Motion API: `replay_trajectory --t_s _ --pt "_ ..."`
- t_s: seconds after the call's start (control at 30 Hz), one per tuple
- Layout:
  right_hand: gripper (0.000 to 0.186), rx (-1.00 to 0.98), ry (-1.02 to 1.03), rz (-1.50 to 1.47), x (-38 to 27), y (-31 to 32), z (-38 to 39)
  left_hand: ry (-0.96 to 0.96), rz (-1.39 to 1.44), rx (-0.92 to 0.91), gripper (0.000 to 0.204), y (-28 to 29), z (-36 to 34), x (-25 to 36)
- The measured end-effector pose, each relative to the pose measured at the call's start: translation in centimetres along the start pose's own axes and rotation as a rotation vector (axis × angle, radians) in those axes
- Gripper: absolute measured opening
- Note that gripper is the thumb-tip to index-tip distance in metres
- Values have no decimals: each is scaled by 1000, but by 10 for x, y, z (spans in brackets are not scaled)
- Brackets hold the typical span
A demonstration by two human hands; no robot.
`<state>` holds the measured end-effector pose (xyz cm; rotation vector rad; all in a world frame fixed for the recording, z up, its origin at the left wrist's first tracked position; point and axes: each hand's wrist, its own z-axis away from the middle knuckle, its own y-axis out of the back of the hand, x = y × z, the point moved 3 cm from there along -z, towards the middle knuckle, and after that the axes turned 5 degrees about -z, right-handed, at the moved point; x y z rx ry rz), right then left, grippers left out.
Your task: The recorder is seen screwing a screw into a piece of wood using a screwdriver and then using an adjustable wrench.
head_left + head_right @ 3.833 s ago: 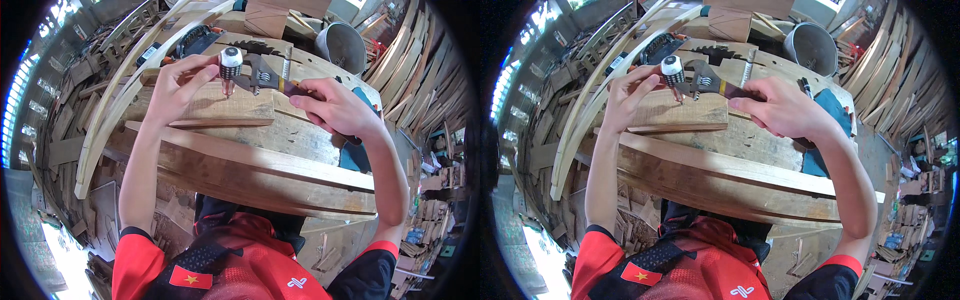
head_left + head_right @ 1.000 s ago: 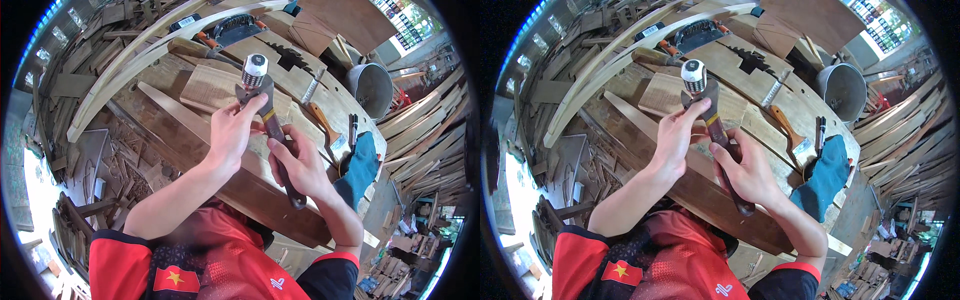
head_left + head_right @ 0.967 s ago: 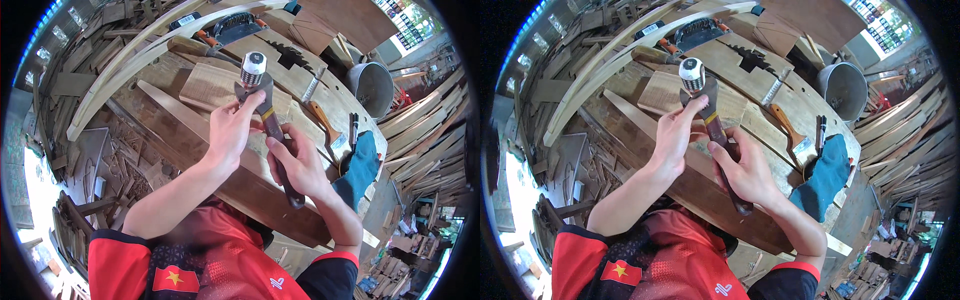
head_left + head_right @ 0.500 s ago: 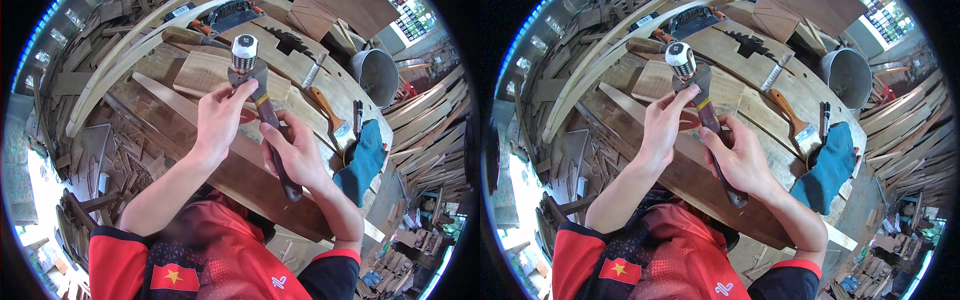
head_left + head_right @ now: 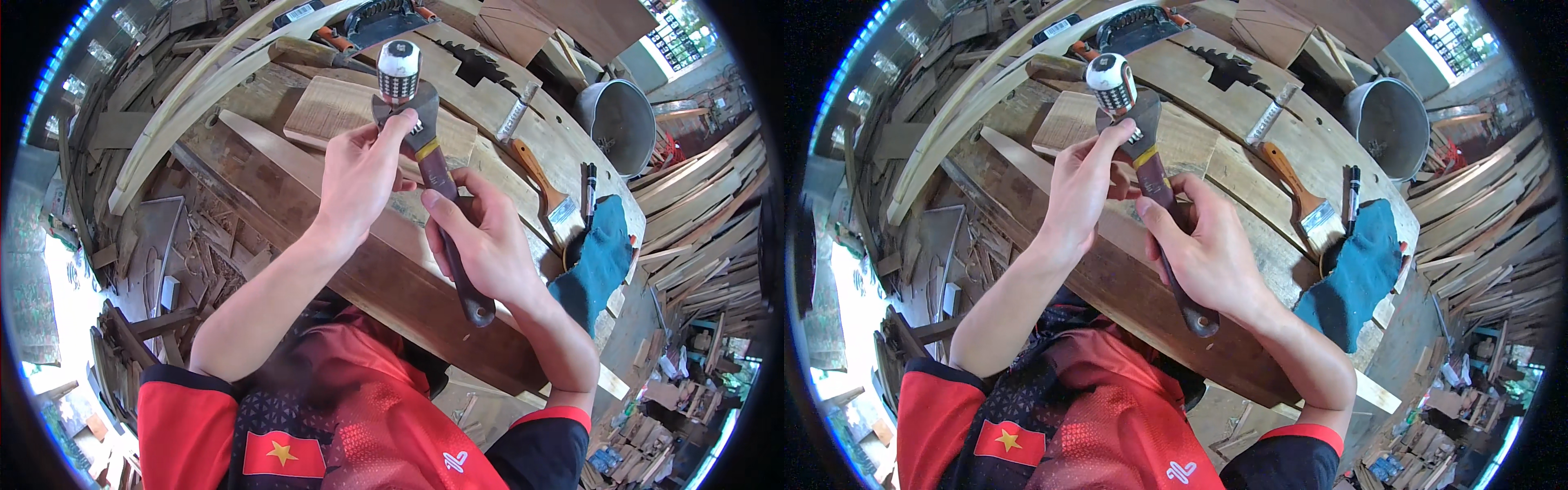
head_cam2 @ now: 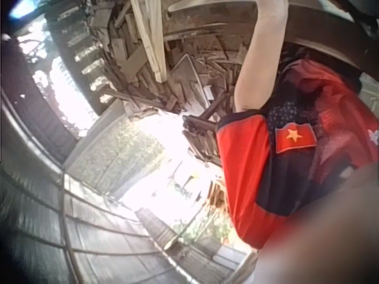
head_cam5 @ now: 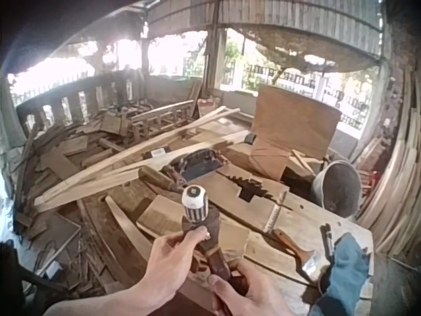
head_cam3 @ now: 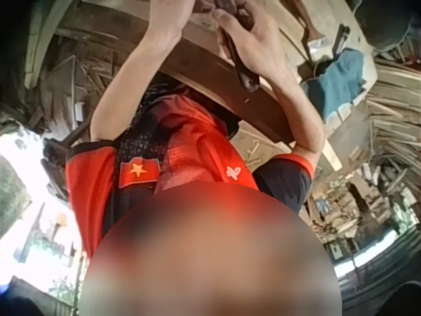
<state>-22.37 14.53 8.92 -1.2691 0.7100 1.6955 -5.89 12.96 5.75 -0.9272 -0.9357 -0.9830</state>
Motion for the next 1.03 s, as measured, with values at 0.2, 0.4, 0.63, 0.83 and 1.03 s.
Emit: replay_trajectory --t_s 0.2,0.4,0.63,0.83,1.03 --pt "24 5 8 0 -1 0 -4 -129 -170 3 40 4 -2 6" --pt "24 -2 8 -1 -1 0 -2 -55 -106 -43 38 1 2 7" --pt "24 -14 11 1 1 -1 -2 -68 -179 -33 35 4 1 7" --pt "23 -6 5 -15 2 -1 -1 -39 -180 -58 34 4 4 6" --pt "21 -8 7 4 4 -4 -1 -14 -207 -121 40 15 -3 3"
